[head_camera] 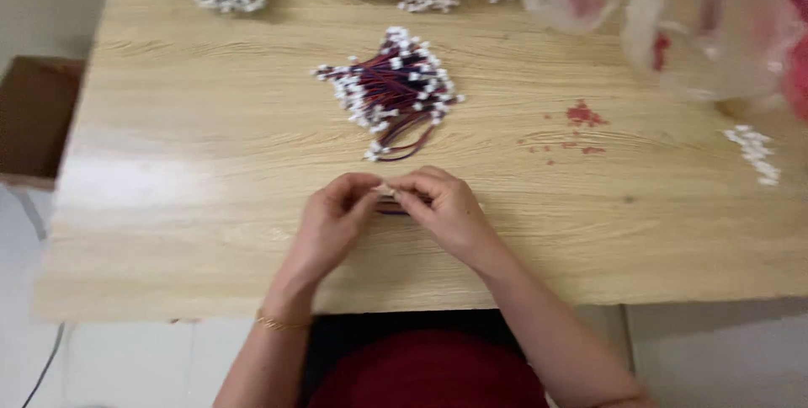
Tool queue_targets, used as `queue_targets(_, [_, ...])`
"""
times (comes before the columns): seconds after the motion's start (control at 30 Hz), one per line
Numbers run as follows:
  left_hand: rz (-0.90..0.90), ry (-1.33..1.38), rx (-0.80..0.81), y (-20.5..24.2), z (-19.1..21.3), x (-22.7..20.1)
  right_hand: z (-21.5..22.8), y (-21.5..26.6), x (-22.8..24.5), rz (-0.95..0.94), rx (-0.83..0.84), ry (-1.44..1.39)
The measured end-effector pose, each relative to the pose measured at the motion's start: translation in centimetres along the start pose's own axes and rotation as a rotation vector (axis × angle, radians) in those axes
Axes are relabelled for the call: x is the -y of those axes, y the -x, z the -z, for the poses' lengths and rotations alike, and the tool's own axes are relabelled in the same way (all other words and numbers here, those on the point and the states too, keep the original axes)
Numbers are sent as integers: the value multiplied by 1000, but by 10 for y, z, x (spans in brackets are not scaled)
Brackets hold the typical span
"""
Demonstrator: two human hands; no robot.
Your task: Attaching and inspecting small white plastic connectors on the ends of individual wires from a bundle.
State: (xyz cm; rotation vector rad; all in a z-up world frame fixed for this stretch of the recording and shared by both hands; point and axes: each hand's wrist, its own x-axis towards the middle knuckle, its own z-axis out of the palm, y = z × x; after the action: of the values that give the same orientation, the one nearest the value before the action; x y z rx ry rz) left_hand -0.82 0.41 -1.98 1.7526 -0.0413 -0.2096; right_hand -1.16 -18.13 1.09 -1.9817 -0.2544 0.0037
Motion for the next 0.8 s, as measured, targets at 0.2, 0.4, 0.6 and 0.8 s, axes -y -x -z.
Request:
queue_targets(0.2, [-356,-807,-171,-29,6,15,87,4,-72,-171,-392,521])
queue_targets(0.4, [-532,-1016,-281,-58,-5,36,126,5,-115,-276,-397,892])
queue_targets(0.6, [-484,-946,-251,-55,-4,29,124,-17,-117,-266,-330,953])
queue_targets(0.8, [-302,-513,-225,-24,1,3,127,-19,-130,-280,-287,923])
